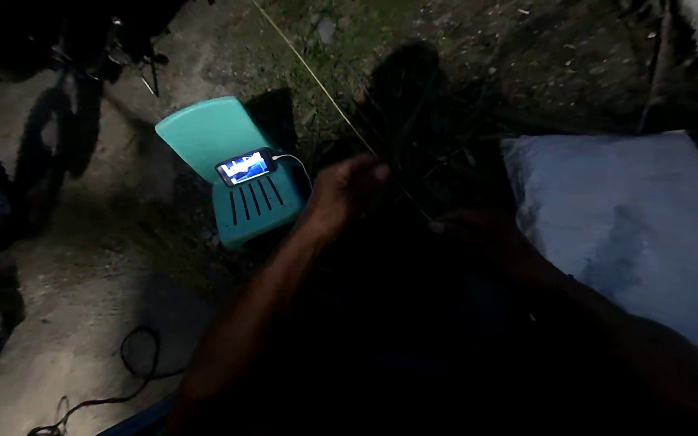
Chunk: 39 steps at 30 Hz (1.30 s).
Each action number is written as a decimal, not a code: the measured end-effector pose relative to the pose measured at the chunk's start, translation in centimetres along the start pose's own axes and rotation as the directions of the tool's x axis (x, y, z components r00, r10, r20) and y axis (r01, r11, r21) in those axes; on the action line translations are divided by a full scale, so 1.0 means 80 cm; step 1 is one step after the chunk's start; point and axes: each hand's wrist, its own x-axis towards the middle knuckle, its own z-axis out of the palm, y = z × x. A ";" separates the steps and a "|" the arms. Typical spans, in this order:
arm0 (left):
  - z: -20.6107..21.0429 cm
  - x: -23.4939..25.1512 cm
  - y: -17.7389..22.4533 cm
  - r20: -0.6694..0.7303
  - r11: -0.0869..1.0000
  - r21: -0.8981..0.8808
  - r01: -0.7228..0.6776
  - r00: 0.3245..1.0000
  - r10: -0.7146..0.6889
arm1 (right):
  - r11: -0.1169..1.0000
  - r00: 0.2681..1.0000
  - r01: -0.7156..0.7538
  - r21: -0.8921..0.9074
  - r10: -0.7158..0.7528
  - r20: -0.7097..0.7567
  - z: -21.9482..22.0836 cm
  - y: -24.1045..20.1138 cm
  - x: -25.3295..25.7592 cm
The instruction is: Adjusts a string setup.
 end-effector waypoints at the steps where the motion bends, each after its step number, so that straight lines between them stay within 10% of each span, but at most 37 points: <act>1: -0.006 0.002 -0.001 -0.013 1.000 -0.006 -0.005 1.000 0.005 | 1.000 1.000 0.003 -0.022 -0.003 0.019 -0.002 0.000 -0.002; 6: -0.066 0.022 0.006 -0.331 0.982 -0.157 -0.105 0.942 0.048 | 0.997 0.996 -0.021 -0.075 0.027 0.080 -0.004 -0.002 -0.015; 12: 0.040 -0.051 0.007 0.106 0.994 0.053 0.093 0.990 -0.098 | 0.996 0.995 -0.013 -0.093 0.004 -0.096 0.011 -0.001 -0.033; 26: -0.039 -0.102 0.040 -0.240 0.949 -0.234 -0.212 0.958 0.155 | 0.972 0.993 0.112 -0.207 -0.099 0.071 0.012 -0.023 -0.151; 34: 0.042 -0.160 0.041 -0.060 0.976 -0.191 -0.104 0.994 0.095 | 0.957 0.975 0.221 -0.191 -0.214 0.057 0.029 -0.018 -0.197; 39: -0.037 -0.165 0.059 -0.251 0.961 -0.173 -0.217 0.953 0.170 | 0.930 0.968 0.251 -0.268 -0.237 0.081 0.018 -0.015 -0.231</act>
